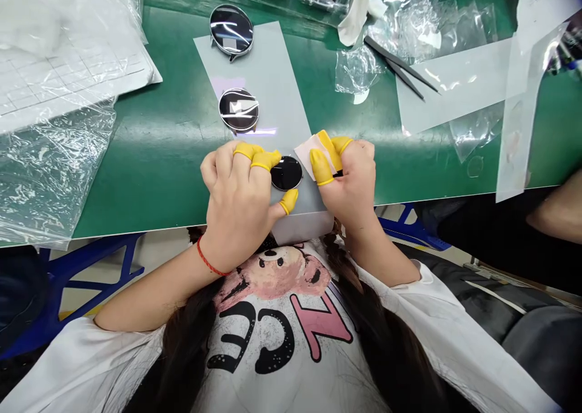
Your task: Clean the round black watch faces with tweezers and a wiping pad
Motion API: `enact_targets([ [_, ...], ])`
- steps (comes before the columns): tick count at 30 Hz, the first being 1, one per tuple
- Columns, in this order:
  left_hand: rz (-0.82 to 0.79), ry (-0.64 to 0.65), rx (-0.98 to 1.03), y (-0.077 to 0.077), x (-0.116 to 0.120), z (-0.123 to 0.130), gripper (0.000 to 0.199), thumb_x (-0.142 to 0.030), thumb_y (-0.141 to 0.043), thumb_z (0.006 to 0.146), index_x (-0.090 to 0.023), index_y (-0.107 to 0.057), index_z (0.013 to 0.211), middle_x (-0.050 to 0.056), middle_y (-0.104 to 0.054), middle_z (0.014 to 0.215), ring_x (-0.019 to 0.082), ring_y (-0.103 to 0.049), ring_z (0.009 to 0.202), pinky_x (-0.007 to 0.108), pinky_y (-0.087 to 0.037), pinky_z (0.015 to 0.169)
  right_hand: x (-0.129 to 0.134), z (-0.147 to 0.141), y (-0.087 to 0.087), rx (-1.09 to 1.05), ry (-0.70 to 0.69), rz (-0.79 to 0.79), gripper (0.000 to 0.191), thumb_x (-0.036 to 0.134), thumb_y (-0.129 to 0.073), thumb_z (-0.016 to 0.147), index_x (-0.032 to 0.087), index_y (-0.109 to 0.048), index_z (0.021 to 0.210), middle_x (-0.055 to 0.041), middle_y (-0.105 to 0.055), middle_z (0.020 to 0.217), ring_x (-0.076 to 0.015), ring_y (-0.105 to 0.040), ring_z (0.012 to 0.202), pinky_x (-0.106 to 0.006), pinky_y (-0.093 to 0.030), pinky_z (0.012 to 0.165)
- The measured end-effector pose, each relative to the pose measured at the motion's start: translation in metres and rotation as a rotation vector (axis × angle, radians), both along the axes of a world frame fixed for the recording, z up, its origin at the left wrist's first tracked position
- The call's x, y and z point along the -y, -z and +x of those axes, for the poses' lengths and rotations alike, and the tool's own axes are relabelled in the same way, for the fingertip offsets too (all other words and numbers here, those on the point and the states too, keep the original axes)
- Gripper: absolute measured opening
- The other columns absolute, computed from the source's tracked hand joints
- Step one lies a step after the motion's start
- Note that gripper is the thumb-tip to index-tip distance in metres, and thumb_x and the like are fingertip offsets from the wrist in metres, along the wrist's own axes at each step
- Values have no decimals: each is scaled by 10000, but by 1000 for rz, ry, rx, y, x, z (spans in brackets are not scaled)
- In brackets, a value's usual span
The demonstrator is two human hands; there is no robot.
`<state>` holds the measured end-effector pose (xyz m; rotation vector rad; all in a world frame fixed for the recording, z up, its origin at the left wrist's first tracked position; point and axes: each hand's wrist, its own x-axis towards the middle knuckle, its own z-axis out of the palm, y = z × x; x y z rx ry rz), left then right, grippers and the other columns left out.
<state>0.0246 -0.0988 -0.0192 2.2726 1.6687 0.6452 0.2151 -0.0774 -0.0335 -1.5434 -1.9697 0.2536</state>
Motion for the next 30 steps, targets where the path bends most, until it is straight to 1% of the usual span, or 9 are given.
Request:
enact_targets([
  [3, 2, 8, 2, -1, 0, 0, 374, -381, -698, 856, -133, -657, 1132, 167, -623, 1112, 402, -540, 1219, 558, -382, 1005, -1, 5, -3, -7, -9, -32, 316, 507, -453, 1006, 232, -551, 884, -18, -614, 768, -180, -556, 729, -407, -452, 791],
  [6, -13, -1, 5, -1, -1, 0, 400, -406, -706, 849, -129, -660, 1134, 166, -624, 1108, 406, -527, 1226, 567, -362, 1024, 8, 0, -9, -21, -62, 44, 218, 425, -475, 1009, 241, -562, 931, -4, -615, 787, -174, -573, 762, -405, -445, 843],
  [9, -66, -11, 25, -1, -1, 1, 399, -429, -706, 845, -137, -665, 1112, 159, -628, 1097, 405, -517, 1232, 581, -329, 1057, 16, -8, -12, 0, -136, 136, 190, 387, -529, 991, 242, -536, 868, 21, -560, 735, -161, -547, 751, -408, -418, 894],
  [11, -87, -17, 33, -2, -1, 1, 390, -429, -707, 843, -142, -666, 1104, 157, -627, 1097, 402, -514, 1235, 583, -321, 1068, 14, -11, -11, 7, -144, 143, 215, 388, -544, 986, 236, -514, 837, 24, -544, 722, -156, -519, 724, -391, -409, 851],
  [15, -81, -28, 24, -3, 0, 1, 377, -442, -724, 831, -157, -669, 1072, 149, -626, 1084, 401, -519, 1236, 588, -332, 1064, 2, -6, -5, -6, -82, 49, 267, 425, -466, 1017, 235, -502, 834, 1, -559, 739, -165, -512, 701, -377, -415, 767],
  [21, -48, -13, 16, -1, -1, 2, 405, -433, -728, 832, -149, -666, 1114, 162, -630, 1139, 416, -527, 1238, 599, -351, 1050, -12, 2, -4, 24, -33, -58, 401, 566, -421, 1002, 239, -525, 795, -16, -573, 727, -182, -542, 710, -432, -465, 823],
  [25, -52, 18, 7, -6, -1, -4, 446, -397, -717, 859, -148, -644, 1221, 161, -635, 1158, 389, -544, 1233, 579, -373, 1066, -14, 11, -11, -62, -73, -155, 392, 581, -471, 984, 234, -572, 835, -8, -637, 773, -173, -588, 743, -425, -493, 852],
  [28, -42, 100, 43, -10, 4, -14, 439, -374, -705, 884, -209, -624, 1283, 147, -631, 1239, 358, -545, 1252, 578, -370, 1111, -12, 19, -21, -178, -40, -203, 346, 551, -498, 986, 231, -617, 931, -2, -668, 840, -154, -608, 753, -362, -515, 778],
  [30, 10, 163, 44, -11, 10, -20, 407, -366, -697, 900, -259, -630, 1287, 140, -610, 1307, 348, -529, 1292, 578, -363, 1134, -9, 20, -29, -199, -45, -194, 306, 519, -520, 987, 236, -633, 992, 3, -680, 874, -143, -619, 763, -336, -510, 738],
])
